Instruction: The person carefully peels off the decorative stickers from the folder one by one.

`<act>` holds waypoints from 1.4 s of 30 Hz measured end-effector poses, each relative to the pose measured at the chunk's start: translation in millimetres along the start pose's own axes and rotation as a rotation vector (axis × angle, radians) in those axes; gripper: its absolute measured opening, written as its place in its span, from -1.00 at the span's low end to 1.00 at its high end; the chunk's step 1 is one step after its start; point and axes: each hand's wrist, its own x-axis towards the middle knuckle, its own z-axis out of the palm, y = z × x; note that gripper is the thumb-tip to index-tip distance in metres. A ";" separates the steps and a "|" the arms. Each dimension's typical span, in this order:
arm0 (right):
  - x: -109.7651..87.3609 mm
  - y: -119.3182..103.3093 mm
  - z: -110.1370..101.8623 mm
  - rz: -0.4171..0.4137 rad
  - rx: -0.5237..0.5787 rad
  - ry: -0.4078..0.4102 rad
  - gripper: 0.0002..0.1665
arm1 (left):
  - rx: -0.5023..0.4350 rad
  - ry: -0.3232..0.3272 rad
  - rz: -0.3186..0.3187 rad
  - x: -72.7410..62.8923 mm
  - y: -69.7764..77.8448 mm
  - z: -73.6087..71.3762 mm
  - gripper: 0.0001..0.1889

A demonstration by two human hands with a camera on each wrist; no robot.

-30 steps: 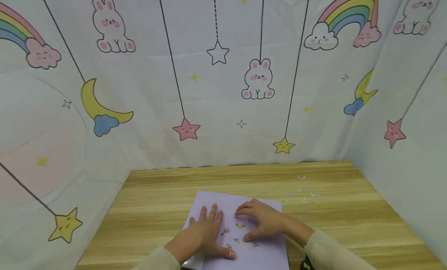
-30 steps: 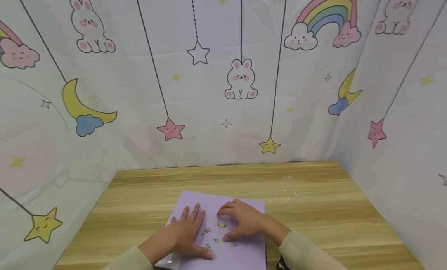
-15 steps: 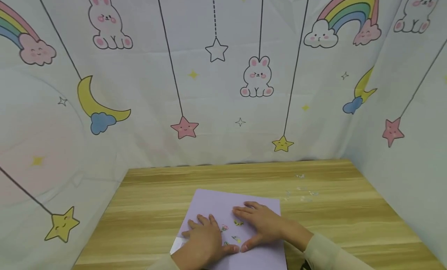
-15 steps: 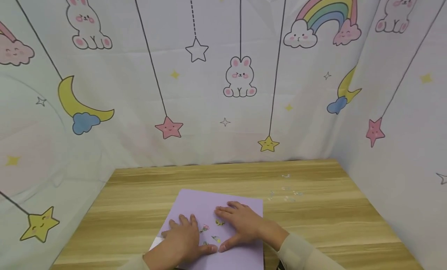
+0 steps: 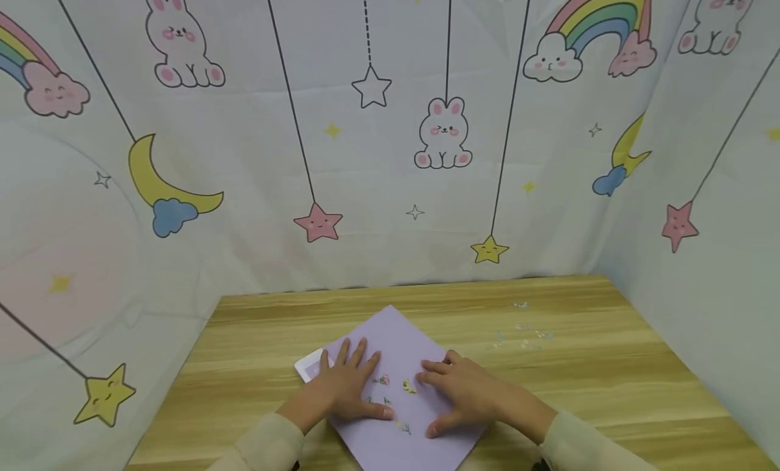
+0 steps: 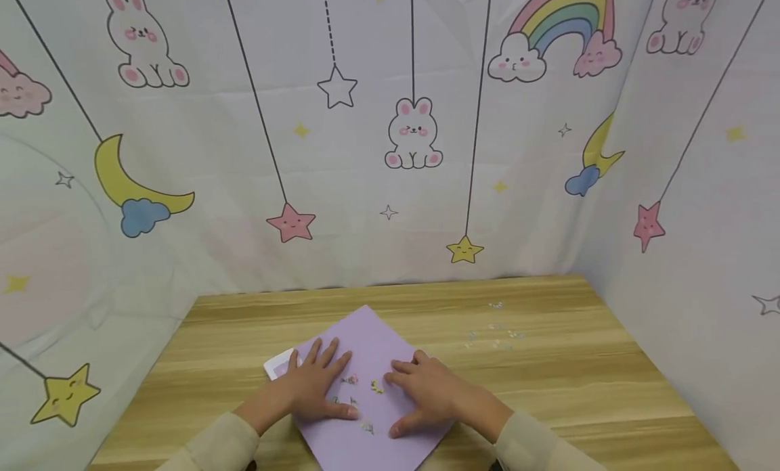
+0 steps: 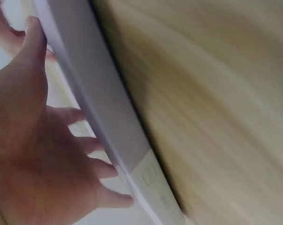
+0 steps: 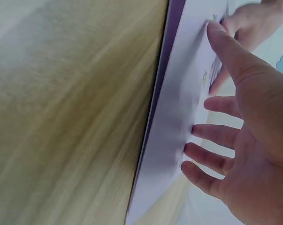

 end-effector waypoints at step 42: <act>59.5 8.1 10.4 0.184 0.566 0.310 -0.49 | 0.049 0.143 0.068 17.5 -13.6 5.7 0.20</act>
